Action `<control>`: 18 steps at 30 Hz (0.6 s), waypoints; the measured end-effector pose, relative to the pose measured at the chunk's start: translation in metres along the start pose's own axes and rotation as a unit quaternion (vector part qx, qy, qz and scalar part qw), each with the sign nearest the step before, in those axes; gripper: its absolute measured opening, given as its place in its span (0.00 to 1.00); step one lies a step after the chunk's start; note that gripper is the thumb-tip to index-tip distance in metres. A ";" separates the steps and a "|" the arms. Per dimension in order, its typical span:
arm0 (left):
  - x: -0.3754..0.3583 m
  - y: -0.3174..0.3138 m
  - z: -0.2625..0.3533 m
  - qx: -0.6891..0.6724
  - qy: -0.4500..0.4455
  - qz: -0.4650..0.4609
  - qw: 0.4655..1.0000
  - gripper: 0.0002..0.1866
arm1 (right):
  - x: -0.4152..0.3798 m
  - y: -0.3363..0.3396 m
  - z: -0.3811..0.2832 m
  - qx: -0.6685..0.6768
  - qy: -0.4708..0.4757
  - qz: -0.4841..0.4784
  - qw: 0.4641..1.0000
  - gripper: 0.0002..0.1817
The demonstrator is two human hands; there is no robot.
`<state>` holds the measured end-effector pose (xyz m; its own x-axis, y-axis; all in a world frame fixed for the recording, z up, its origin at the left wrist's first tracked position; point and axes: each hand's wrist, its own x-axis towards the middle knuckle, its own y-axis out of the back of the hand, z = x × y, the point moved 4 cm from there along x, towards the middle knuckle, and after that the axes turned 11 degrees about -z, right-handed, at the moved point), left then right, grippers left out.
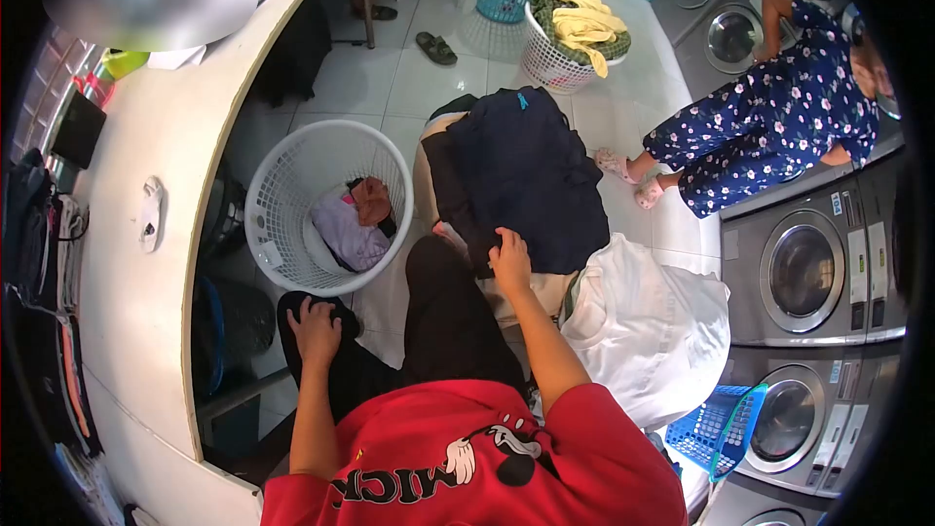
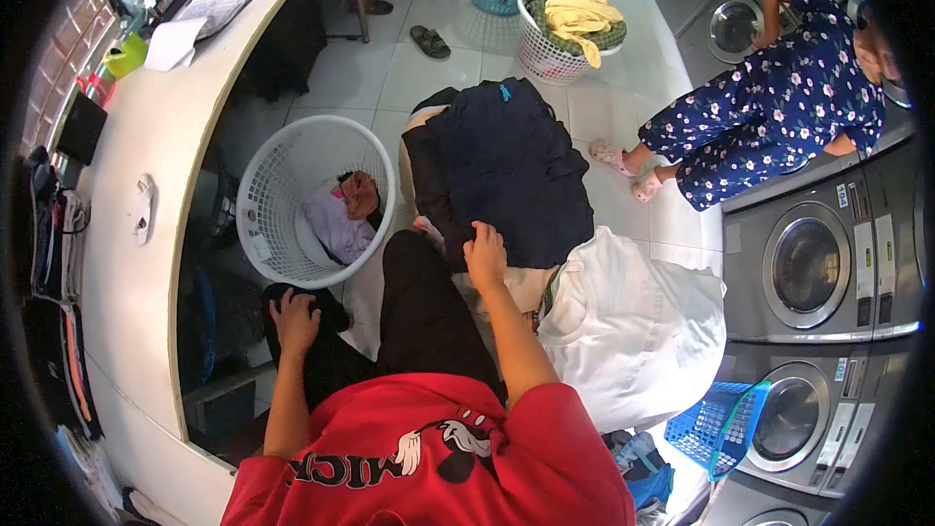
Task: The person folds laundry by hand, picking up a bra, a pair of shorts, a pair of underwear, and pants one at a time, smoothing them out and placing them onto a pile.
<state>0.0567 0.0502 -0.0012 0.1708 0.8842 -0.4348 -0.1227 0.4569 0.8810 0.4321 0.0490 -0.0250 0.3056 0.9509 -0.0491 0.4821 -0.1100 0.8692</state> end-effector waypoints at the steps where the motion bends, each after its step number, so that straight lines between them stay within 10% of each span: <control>1: 0.000 -0.001 0.002 0.008 -0.011 -0.007 1.000 0.17 | 0.003 0.007 -0.001 0.026 -0.007 0.004 1.000 0.15; 6: 0.005 0.000 0.009 -0.098 -0.042 -0.010 0.994 0.16 | 0.043 0.076 -0.009 0.123 -0.045 0.027 0.991 0.14; 8: 0.018 -0.008 0.025 -0.496 -0.151 -0.023 0.855 0.18 | 0.059 0.123 -0.041 0.192 0.023 0.041 0.980 0.15; 18: -0.044 0.278 0.187 -0.287 -0.484 0.304 0.769 0.35 | 0.014 0.235 -0.248 0.495 0.306 -0.224 0.782 0.21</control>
<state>0.1982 0.1204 0.2977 0.5250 0.5923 0.6112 -0.8307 0.2004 0.5194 0.3462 0.1085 0.3006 -0.3796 0.8854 0.2683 0.9203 0.3911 0.0114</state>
